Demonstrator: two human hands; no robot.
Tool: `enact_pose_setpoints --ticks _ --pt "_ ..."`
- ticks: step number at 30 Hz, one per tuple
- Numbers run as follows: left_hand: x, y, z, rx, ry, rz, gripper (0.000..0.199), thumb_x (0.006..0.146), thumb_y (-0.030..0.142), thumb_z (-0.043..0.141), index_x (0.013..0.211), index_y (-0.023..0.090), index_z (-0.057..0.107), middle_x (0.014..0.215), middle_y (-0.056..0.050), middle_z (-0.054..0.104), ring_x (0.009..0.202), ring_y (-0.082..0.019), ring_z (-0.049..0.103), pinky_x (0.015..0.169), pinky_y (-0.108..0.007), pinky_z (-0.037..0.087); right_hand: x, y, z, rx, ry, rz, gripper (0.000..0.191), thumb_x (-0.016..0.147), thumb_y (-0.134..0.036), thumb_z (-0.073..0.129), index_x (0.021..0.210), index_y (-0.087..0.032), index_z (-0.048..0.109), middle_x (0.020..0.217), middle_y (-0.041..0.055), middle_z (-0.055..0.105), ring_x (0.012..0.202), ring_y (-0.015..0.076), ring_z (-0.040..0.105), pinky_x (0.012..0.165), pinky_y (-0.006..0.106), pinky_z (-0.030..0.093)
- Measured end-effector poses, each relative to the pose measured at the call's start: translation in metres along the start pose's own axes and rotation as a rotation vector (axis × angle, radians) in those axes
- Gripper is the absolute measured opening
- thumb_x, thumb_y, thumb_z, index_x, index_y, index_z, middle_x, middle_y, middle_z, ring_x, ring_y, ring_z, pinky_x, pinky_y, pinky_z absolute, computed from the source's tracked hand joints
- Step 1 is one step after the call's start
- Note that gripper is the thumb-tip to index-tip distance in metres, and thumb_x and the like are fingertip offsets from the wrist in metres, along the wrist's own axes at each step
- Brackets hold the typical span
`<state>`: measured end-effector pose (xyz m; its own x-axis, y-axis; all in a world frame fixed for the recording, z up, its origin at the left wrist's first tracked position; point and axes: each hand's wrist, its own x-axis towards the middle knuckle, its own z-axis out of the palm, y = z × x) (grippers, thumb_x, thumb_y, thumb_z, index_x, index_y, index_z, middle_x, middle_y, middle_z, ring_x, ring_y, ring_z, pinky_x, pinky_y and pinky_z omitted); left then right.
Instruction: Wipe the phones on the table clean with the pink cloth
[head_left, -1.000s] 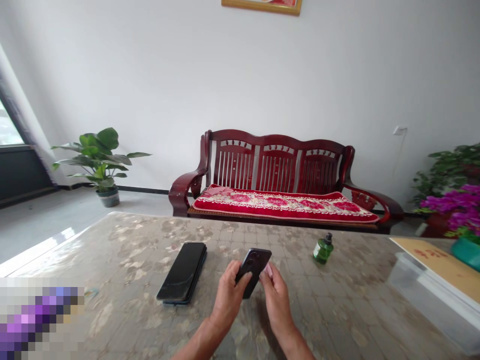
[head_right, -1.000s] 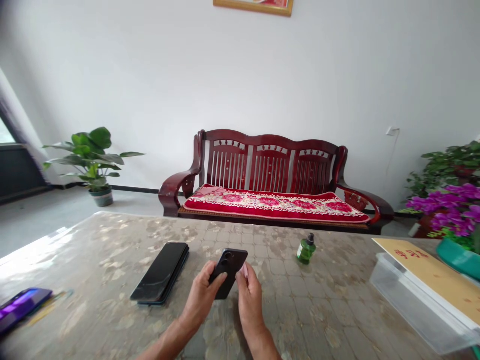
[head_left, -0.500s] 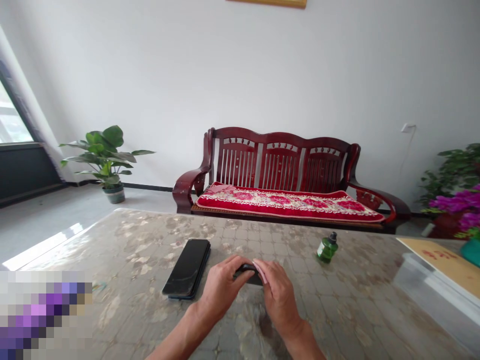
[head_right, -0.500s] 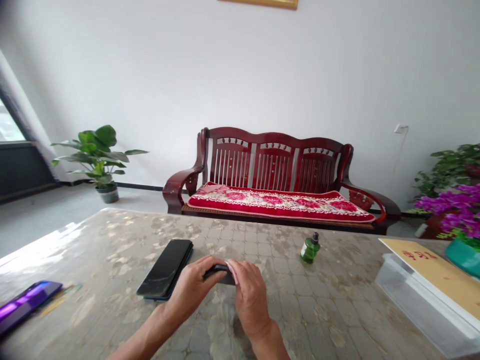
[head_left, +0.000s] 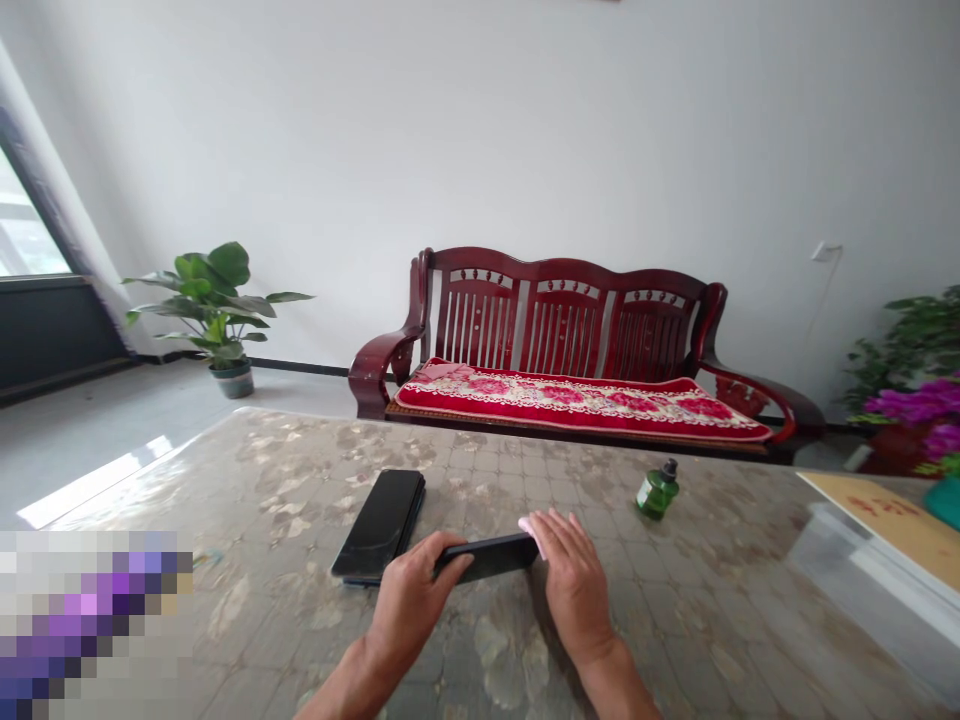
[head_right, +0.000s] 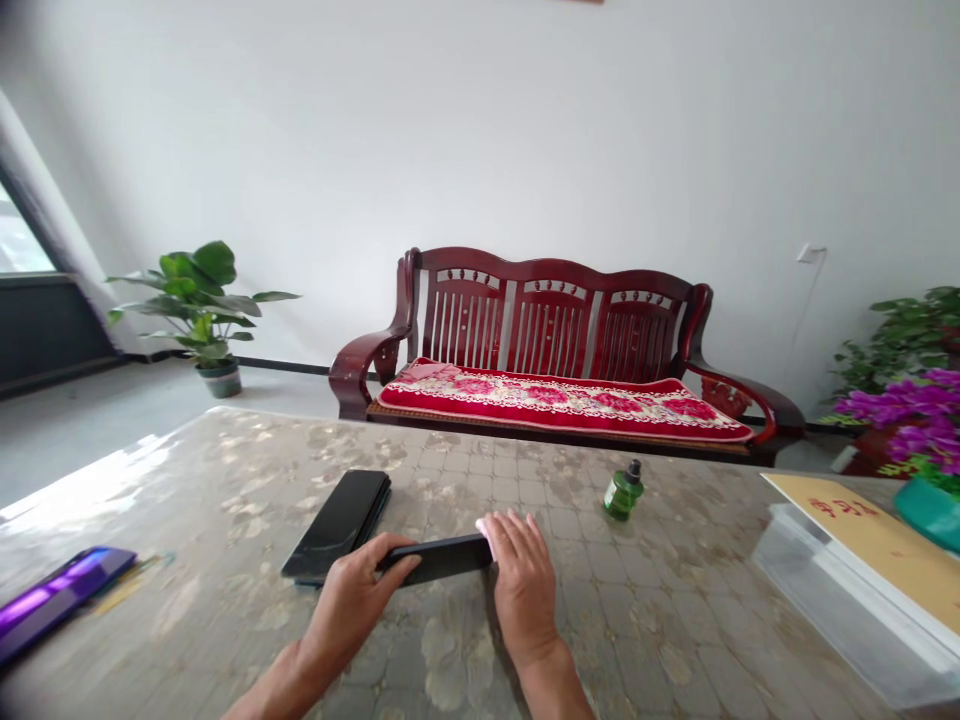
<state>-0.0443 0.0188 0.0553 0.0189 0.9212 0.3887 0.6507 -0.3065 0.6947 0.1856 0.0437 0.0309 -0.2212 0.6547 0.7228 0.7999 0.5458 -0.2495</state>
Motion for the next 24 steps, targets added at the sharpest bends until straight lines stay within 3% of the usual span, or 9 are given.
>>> enact_pose_setpoints --ticks 5,8,12,16,21,24 --pt "-0.004 -0.002 0.001 -0.020 -0.008 -0.020 0.019 0.087 0.038 0.055 0.087 0.024 0.067 0.081 0.000 0.072 0.075 -0.018 0.068 0.070 -0.024 0.049 -0.001 -0.018 0.003 0.031 -0.049 -0.089 0.049 0.097 -0.012 0.039 0.142 -0.029 0.044 0.135 0.0035 0.058 0.127 0.0224 0.052 0.111 0.048 0.038" --pt "-0.007 -0.004 0.002 -0.012 -0.015 -0.051 0.020 0.086 0.039 0.055 0.084 0.023 0.068 0.076 0.001 0.072 0.070 -0.018 0.067 0.066 -0.024 0.049 0.001 -0.020 0.005 0.078 -0.060 -0.080 0.047 0.096 -0.012 0.040 0.139 -0.030 0.048 0.135 0.0028 0.058 0.127 0.0220 0.052 0.112 0.048 0.037" --pt "-0.009 -0.008 0.004 0.005 -0.023 -0.091 0.019 0.085 0.039 0.056 0.082 0.024 0.068 0.070 0.003 0.070 0.064 -0.017 0.065 0.061 -0.022 0.047 -0.003 -0.002 0.015 0.148 0.017 0.200 0.043 0.095 -0.014 0.035 0.127 -0.024 0.061 0.125 0.0070 0.065 0.117 0.0226 0.060 0.106 0.047 0.043" --pt "-0.011 -0.011 0.008 0.007 -0.028 -0.111 0.018 0.086 0.037 0.056 0.080 0.024 0.067 0.069 0.004 0.069 0.063 -0.016 0.065 0.060 -0.021 0.046 -0.014 0.011 0.026 0.266 0.005 0.485 0.040 0.092 -0.023 0.039 0.121 -0.021 0.066 0.107 0.0082 0.073 0.097 0.0241 0.070 0.082 0.036 0.058" --pt "-0.013 -0.014 0.009 0.027 -0.033 -0.075 0.017 0.088 0.036 0.055 0.083 0.024 0.066 0.074 0.003 0.070 0.069 -0.017 0.066 0.064 -0.021 0.048 -0.019 0.015 0.024 0.252 -0.033 0.423 0.036 0.084 -0.019 0.042 0.099 -0.026 0.075 0.086 0.0065 0.076 0.080 0.0239 0.072 0.078 0.035 0.055" --pt "-0.016 -0.016 0.010 0.070 -0.045 -0.003 0.017 0.090 0.037 0.055 0.085 0.024 0.065 0.079 0.002 0.071 0.074 -0.017 0.067 0.069 -0.022 0.048 -0.013 0.017 0.017 0.288 0.011 0.510 0.035 0.084 -0.023 0.044 0.102 -0.027 0.074 0.089 0.0051 0.076 0.083 0.0238 0.071 0.078 0.035 0.055"
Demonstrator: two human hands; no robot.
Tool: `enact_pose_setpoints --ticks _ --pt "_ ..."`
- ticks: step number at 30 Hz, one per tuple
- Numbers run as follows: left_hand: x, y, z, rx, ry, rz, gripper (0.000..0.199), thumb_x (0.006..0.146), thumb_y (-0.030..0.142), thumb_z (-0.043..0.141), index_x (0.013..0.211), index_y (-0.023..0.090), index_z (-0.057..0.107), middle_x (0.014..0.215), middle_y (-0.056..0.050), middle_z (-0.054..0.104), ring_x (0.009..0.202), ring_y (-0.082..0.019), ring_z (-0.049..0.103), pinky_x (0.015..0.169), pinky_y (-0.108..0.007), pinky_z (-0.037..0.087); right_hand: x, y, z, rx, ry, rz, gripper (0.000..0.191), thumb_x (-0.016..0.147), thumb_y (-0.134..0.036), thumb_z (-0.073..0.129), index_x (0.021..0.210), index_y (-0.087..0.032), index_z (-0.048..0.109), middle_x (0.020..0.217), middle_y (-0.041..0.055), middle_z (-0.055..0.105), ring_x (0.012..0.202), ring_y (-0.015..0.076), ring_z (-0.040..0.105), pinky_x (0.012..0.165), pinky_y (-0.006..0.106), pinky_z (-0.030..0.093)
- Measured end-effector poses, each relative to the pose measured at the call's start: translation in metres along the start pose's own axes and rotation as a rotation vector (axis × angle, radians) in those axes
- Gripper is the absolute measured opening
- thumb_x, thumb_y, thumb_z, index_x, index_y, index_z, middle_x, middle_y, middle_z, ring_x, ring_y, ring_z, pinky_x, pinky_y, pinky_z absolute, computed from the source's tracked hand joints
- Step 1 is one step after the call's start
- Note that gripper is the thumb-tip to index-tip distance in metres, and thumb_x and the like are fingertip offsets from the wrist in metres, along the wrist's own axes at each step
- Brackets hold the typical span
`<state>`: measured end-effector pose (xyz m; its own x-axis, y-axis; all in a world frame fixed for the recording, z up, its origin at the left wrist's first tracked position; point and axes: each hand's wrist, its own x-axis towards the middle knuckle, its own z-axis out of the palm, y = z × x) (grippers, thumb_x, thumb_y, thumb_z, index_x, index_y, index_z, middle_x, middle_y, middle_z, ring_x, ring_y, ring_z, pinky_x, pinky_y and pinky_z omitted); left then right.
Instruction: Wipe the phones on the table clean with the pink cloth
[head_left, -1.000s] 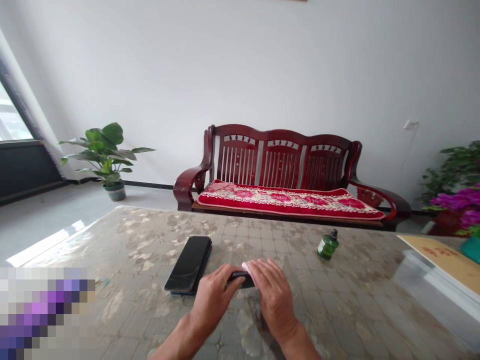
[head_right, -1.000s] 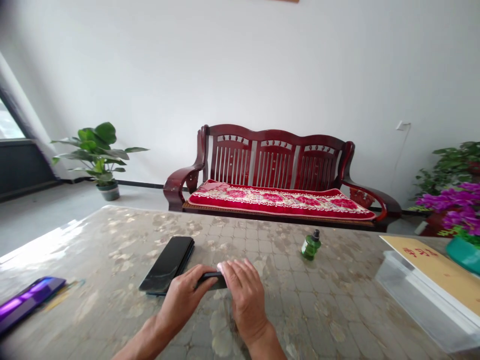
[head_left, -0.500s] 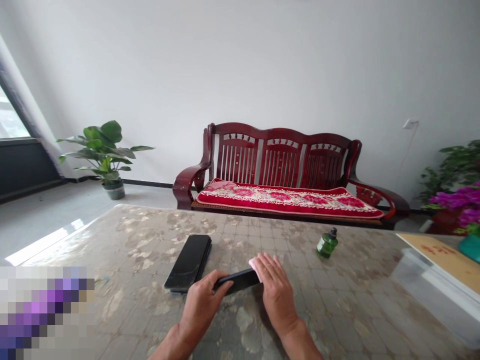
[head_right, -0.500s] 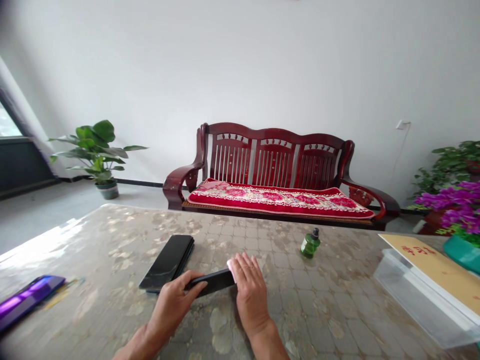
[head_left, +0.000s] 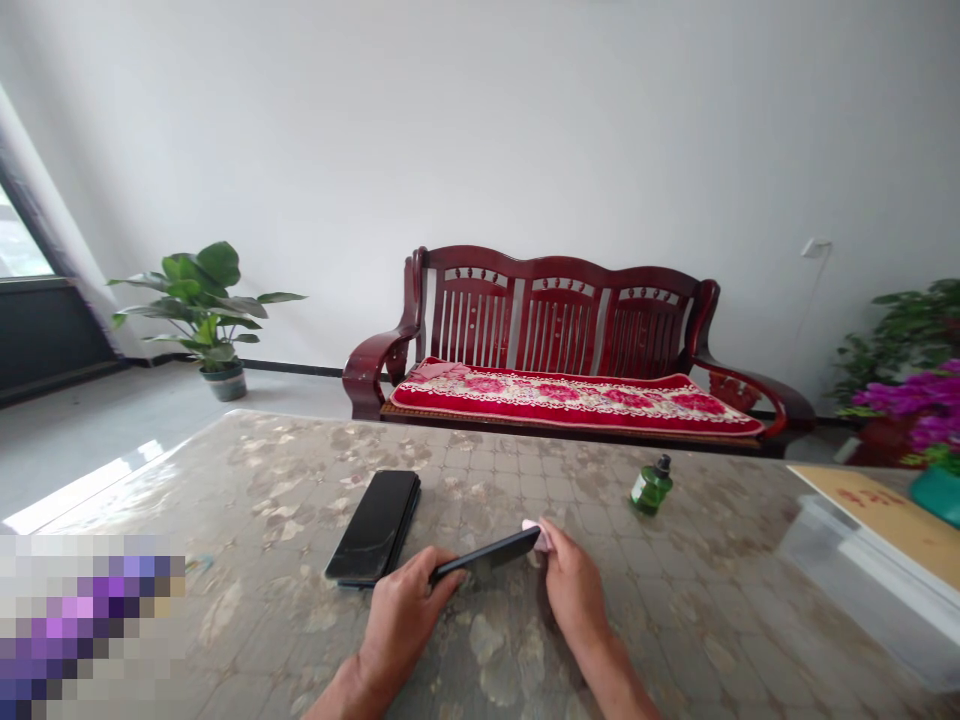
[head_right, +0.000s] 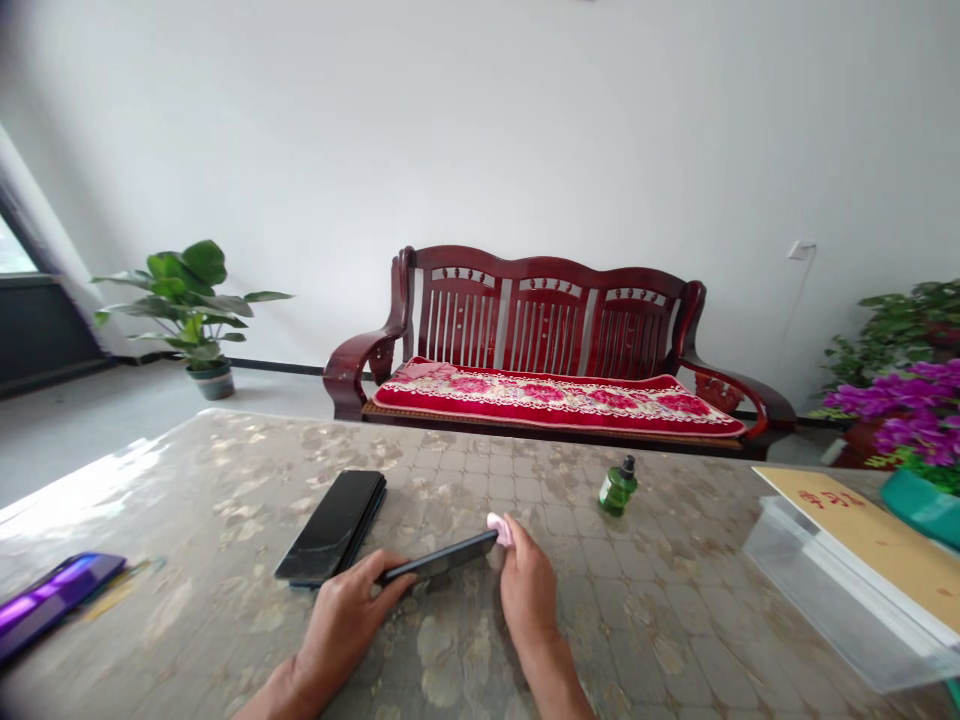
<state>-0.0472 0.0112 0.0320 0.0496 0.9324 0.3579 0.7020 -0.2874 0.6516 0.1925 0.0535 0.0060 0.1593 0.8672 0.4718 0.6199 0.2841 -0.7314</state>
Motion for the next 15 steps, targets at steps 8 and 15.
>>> enact_pose_setpoints --ticks 8,15 --pt "-0.009 0.010 0.004 0.146 -0.087 0.258 0.013 0.093 0.030 0.054 0.085 0.024 0.061 0.081 -0.002 0.068 0.076 -0.018 0.066 0.071 -0.025 0.049 0.002 -0.003 0.002 0.516 0.023 0.407 0.042 0.082 -0.047 0.055 0.108 -0.017 0.070 0.109 0.0095 0.073 0.101 0.0272 0.067 0.084 0.036 0.054" --pt "-0.011 0.015 0.016 0.054 -0.190 0.171 0.025 0.076 0.008 0.064 0.093 0.024 0.055 0.119 -0.005 0.064 0.117 -0.022 0.056 0.100 -0.032 0.044 -0.001 -0.012 0.005 0.624 0.035 0.432 0.045 0.079 -0.050 0.062 0.109 -0.018 0.070 0.111 0.0089 0.072 0.105 0.0267 0.065 0.089 0.034 0.050"
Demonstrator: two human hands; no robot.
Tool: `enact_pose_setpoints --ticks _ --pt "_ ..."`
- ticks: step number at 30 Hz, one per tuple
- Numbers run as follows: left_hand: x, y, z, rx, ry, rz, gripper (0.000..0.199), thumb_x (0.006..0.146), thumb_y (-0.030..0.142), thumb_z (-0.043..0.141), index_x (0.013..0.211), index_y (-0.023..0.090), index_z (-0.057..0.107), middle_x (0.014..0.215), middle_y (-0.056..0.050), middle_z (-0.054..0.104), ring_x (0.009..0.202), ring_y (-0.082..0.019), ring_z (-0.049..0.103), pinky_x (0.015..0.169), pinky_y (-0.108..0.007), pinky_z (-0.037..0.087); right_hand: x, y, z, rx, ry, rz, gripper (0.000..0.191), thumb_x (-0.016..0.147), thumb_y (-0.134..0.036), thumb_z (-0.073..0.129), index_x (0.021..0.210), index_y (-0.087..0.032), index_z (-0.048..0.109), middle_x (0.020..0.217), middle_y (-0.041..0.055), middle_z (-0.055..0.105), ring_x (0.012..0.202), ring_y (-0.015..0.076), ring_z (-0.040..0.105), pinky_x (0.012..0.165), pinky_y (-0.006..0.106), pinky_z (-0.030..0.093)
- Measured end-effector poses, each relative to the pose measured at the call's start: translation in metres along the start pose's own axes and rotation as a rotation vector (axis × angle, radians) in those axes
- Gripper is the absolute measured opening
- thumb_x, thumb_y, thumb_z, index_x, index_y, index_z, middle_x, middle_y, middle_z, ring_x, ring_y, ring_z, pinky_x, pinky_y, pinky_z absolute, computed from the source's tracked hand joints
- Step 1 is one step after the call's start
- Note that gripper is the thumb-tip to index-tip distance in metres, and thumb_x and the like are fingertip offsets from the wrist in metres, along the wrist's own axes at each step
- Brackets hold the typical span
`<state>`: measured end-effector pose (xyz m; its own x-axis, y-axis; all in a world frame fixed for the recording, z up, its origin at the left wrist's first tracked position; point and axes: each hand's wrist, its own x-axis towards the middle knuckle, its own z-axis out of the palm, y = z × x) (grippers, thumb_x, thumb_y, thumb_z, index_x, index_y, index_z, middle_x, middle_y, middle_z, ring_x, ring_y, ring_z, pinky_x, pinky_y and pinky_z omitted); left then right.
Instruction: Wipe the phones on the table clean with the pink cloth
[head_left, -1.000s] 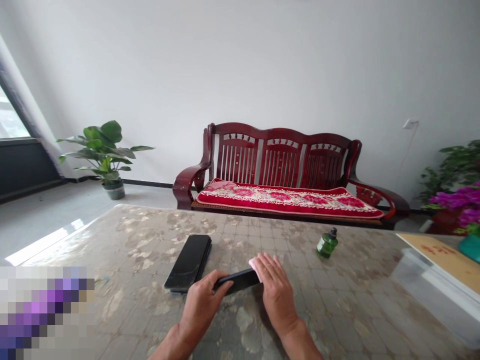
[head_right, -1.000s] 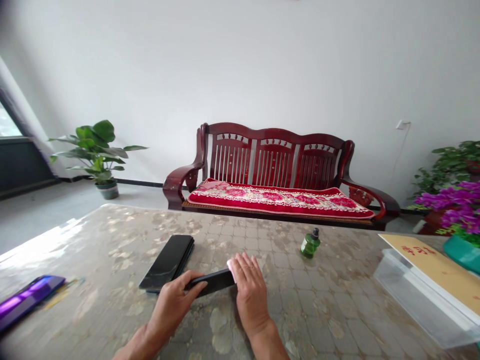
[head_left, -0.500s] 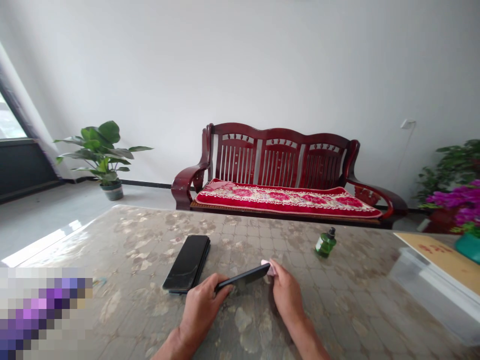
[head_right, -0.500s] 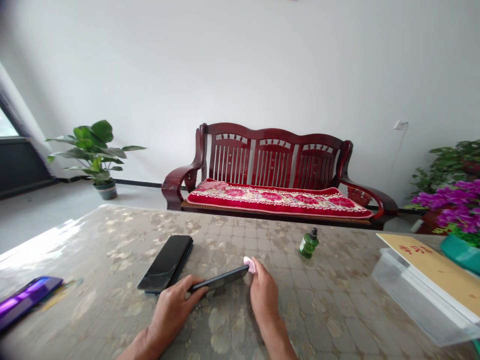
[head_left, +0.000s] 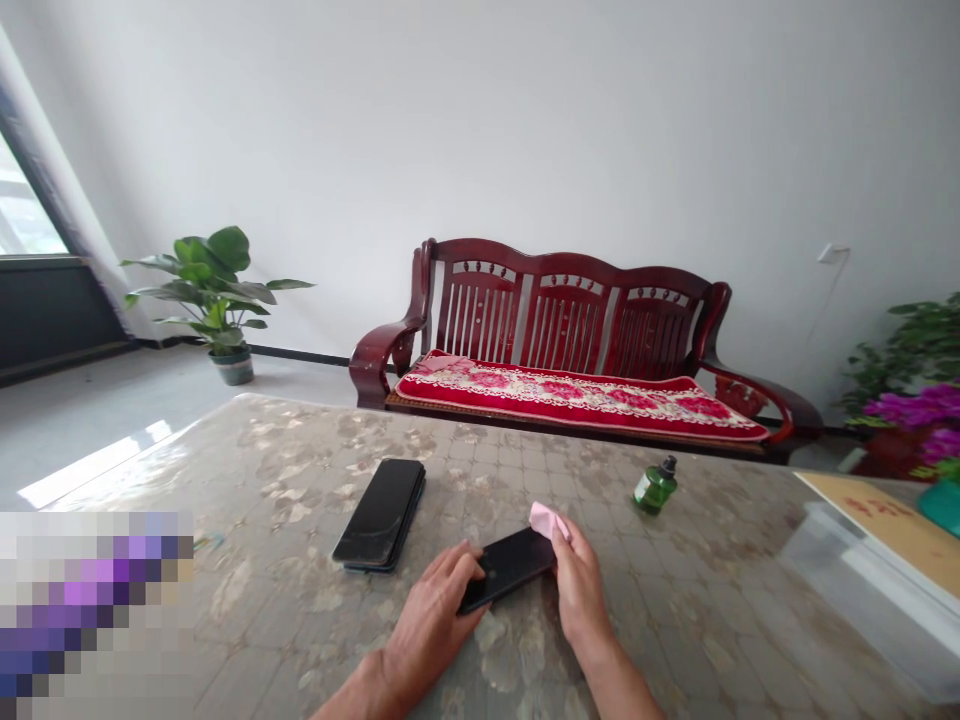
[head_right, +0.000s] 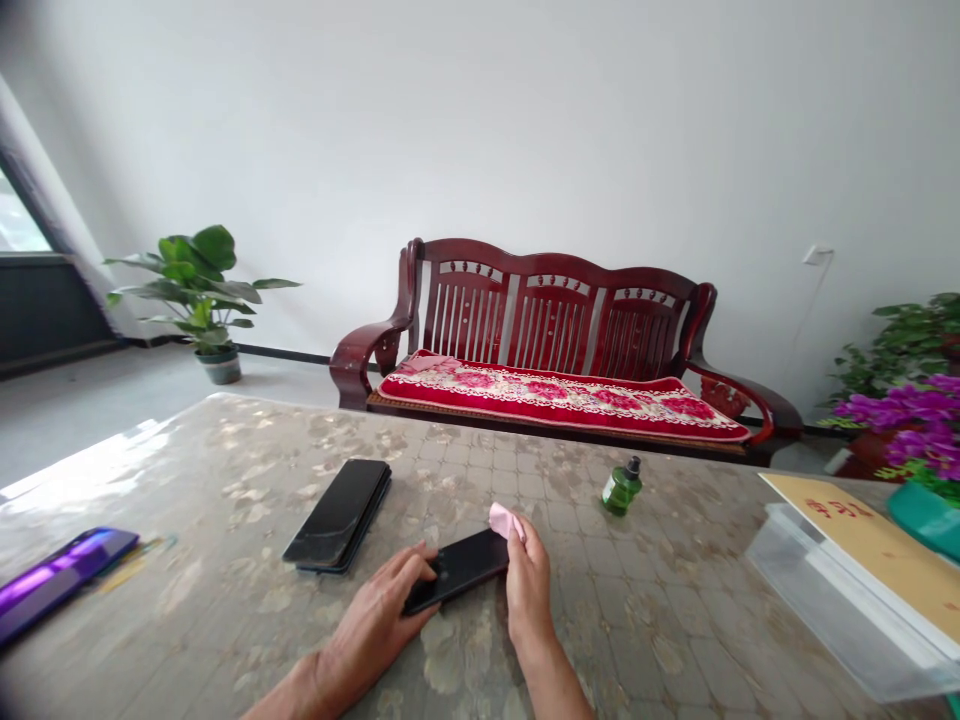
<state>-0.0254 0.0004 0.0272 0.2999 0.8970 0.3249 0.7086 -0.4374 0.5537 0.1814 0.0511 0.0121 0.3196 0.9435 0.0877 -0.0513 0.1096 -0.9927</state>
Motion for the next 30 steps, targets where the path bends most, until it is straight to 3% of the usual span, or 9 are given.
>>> enact_pose_setpoints --ticks 3,7,12,17,27,30 --pt "0.002 0.001 0.001 0.005 -0.073 -0.057 0.031 0.074 0.011 0.067 0.098 0.024 0.055 0.127 -0.006 0.059 0.119 -0.023 0.054 0.099 -0.034 0.044 0.001 -0.003 0.002 -0.064 -0.013 -0.021 0.045 0.080 -0.051 0.059 0.107 -0.017 0.070 0.111 0.0091 0.072 0.107 0.0267 0.063 0.093 0.035 0.047" --pt "0.002 0.007 -0.003 0.062 -0.135 -0.033 0.039 0.071 0.015 0.068 0.107 0.025 0.055 0.134 -0.007 0.054 0.124 -0.027 0.048 0.103 -0.041 0.038 0.005 0.001 0.001 -0.115 -0.047 -0.062 0.041 0.080 -0.045 0.057 0.107 -0.017 0.070 0.113 0.0096 0.070 0.109 0.0265 0.062 0.097 0.035 0.044" --pt "-0.001 0.016 -0.006 0.124 -0.115 -0.066 0.042 0.068 0.012 0.060 0.108 0.025 0.055 0.137 -0.007 0.050 0.125 -0.028 0.045 0.105 -0.045 0.033 0.008 0.007 0.001 -0.113 -0.077 -0.072 0.039 0.080 -0.040 0.055 0.108 -0.018 0.070 0.117 0.0090 0.069 0.113 0.0257 0.060 0.101 0.037 0.042" --pt "0.001 0.013 -0.004 0.065 -0.095 -0.066 0.044 0.063 0.012 0.058 0.105 0.023 0.055 0.127 -0.008 0.056 0.118 -0.027 0.048 0.101 -0.040 0.037 0.011 0.010 0.002 -0.146 -0.091 -0.097 0.040 0.080 -0.040 0.054 0.111 -0.018 0.069 0.118 0.0099 0.069 0.113 0.0255 0.060 0.102 0.038 0.042" --pt "0.003 0.010 0.003 0.019 0.007 -0.090 0.046 0.057 0.012 0.058 0.102 0.022 0.052 0.107 -0.006 0.062 0.100 -0.027 0.053 0.090 -0.037 0.041 0.019 0.016 -0.008 -0.435 -0.068 -0.260 0.044 0.086 -0.033 0.040 0.116 -0.016 0.067 0.120 0.0125 0.067 0.114 0.0255 0.061 0.102 0.043 0.044" --pt "0.004 0.011 0.006 0.031 0.021 -0.090 0.045 0.057 0.012 0.058 0.101 0.022 0.052 0.111 -0.007 0.061 0.102 -0.028 0.053 0.091 -0.038 0.040 0.016 0.011 -0.013 -0.642 -0.061 -0.424 0.047 0.090 -0.027 0.034 0.123 -0.013 0.063 0.128 0.0136 0.063 0.121 0.0253 0.056 0.105 0.045 0.041"
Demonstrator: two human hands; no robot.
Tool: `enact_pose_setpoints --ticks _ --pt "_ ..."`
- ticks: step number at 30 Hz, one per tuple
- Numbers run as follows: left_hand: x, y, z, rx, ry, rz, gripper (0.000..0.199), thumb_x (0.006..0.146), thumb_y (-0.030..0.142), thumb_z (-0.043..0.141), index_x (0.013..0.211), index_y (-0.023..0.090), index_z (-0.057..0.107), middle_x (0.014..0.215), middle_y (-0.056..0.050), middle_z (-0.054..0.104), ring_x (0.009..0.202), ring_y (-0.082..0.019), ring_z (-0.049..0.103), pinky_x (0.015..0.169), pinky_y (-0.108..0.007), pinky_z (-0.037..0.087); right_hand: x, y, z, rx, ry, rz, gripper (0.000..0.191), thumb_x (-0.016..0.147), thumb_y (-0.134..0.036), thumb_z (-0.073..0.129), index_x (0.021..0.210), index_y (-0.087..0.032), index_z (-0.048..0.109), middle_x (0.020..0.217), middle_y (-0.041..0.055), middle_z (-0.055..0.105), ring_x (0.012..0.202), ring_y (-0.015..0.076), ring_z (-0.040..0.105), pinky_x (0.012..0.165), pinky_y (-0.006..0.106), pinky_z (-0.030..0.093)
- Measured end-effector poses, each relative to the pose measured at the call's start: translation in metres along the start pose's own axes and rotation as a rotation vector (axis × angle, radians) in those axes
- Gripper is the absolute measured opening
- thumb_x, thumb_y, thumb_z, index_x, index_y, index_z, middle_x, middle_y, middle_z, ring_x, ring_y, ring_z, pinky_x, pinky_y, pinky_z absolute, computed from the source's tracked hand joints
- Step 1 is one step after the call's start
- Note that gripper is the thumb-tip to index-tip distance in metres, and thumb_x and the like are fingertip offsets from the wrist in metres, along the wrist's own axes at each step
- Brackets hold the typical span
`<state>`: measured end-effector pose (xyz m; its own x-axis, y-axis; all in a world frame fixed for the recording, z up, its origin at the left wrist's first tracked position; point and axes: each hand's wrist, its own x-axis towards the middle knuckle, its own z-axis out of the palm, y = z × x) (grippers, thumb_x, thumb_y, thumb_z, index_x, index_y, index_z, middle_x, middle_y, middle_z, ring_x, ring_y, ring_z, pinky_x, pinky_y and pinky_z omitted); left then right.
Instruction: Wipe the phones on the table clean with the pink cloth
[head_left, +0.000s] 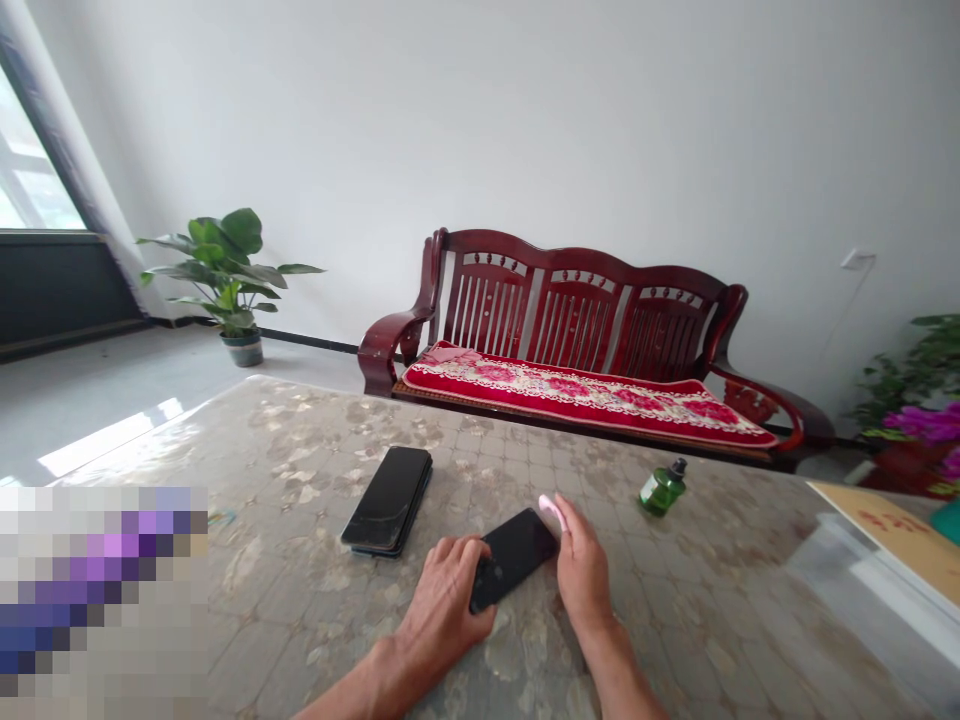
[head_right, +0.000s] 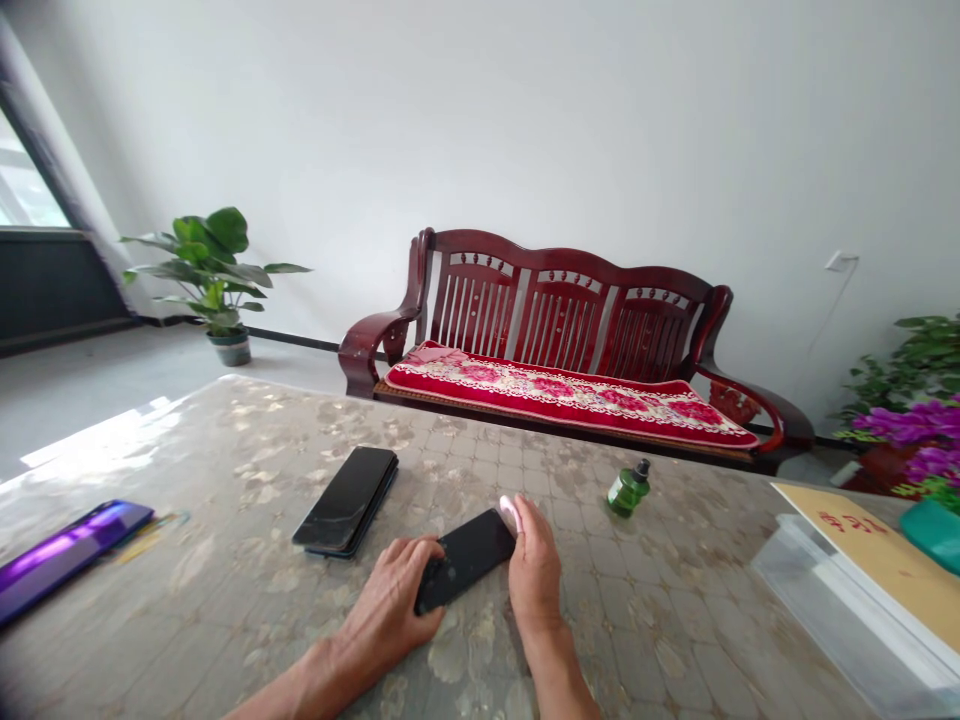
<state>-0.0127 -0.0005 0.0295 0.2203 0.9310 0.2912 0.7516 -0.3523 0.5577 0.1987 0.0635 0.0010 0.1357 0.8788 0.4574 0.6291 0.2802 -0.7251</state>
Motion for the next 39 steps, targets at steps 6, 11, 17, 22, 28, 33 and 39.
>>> enact_pose_setpoints --ticks 6,11,17,22,28,33,39 --pt "0.001 0.000 0.000 0.003 -0.084 -0.052 0.052 0.059 0.015 0.063 0.110 0.019 0.053 0.117 -0.010 0.059 0.109 -0.030 0.051 0.096 -0.041 0.039 -0.014 -0.023 -0.003 -0.328 -0.345 -0.220 0.046 0.092 -0.015 0.033 0.131 -0.016 0.058 0.136 0.0084 0.057 0.132 0.0225 0.045 0.111 0.042 0.037" --pt "0.004 -0.008 -0.016 -0.051 -0.288 0.027 0.072 0.057 0.017 0.073 0.125 0.019 0.048 0.137 -0.012 0.046 0.123 -0.030 0.042 0.105 -0.041 0.033 -0.023 -0.045 -0.004 -0.502 -0.497 -0.262 0.052 0.090 -0.014 0.041 0.142 -0.017 0.045 0.148 0.0080 0.044 0.138 0.0241 0.037 0.115 0.044 0.030" --pt "0.012 -0.011 -0.020 -0.019 -0.340 -0.035 0.080 0.052 0.020 0.085 0.123 0.018 0.049 0.120 -0.008 0.055 0.111 -0.027 0.049 0.099 -0.037 0.038 -0.043 -0.053 -0.013 -0.494 -0.643 -0.402 0.064 0.087 -0.009 0.044 0.149 -0.021 0.032 0.154 0.0027 0.033 0.142 0.0211 0.029 0.117 0.042 0.026" --pt "0.002 -0.001 -0.013 -0.008 -0.299 -0.067 0.060 0.064 0.021 0.082 0.116 0.016 0.054 0.113 -0.007 0.057 0.107 -0.025 0.051 0.095 -0.033 0.040 -0.021 -0.040 -0.012 -0.530 -0.571 -0.369 0.057 0.091 -0.010 0.038 0.146 -0.021 0.037 0.151 0.0046 0.038 0.141 0.0210 0.031 0.116 0.043 0.029" --pt "-0.002 0.015 -0.011 0.096 -0.323 0.003 0.032 0.085 0.014 0.064 0.115 0.018 0.058 0.114 -0.006 0.060 0.106 -0.024 0.054 0.096 -0.034 0.041 -0.012 -0.037 -0.004 -0.515 -0.498 -0.309 0.055 0.091 -0.010 0.037 0.145 -0.019 0.040 0.149 0.0077 0.041 0.140 0.0226 0.033 0.115 0.044 0.031" --pt "0.004 0.012 -0.005 0.181 -0.305 0.092 0.016 0.093 0.013 0.052 0.101 0.019 0.065 0.101 -0.005 0.065 0.094 -0.024 0.058 0.088 -0.034 0.046 -0.049 -0.049 -0.017 -0.431 -0.639 -0.412 0.065 0.086 -0.007 0.042 0.147 -0.026 0.034 0.152 0.0006 0.037 0.139 0.0203 0.034 0.116 0.040 0.029" --pt "0.004 0.008 -0.003 0.211 -0.270 0.135 0.011 0.093 0.015 0.055 0.092 0.019 0.065 0.093 -0.005 0.064 0.088 -0.023 0.059 0.081 -0.032 0.047 -0.010 -0.037 -0.011 -0.489 -0.550 -0.339 0.055 0.092 -0.011 0.036 0.146 -0.021 0.038 0.151 0.0065 0.038 0.140 0.0218 0.033 0.115 0.044 0.030"
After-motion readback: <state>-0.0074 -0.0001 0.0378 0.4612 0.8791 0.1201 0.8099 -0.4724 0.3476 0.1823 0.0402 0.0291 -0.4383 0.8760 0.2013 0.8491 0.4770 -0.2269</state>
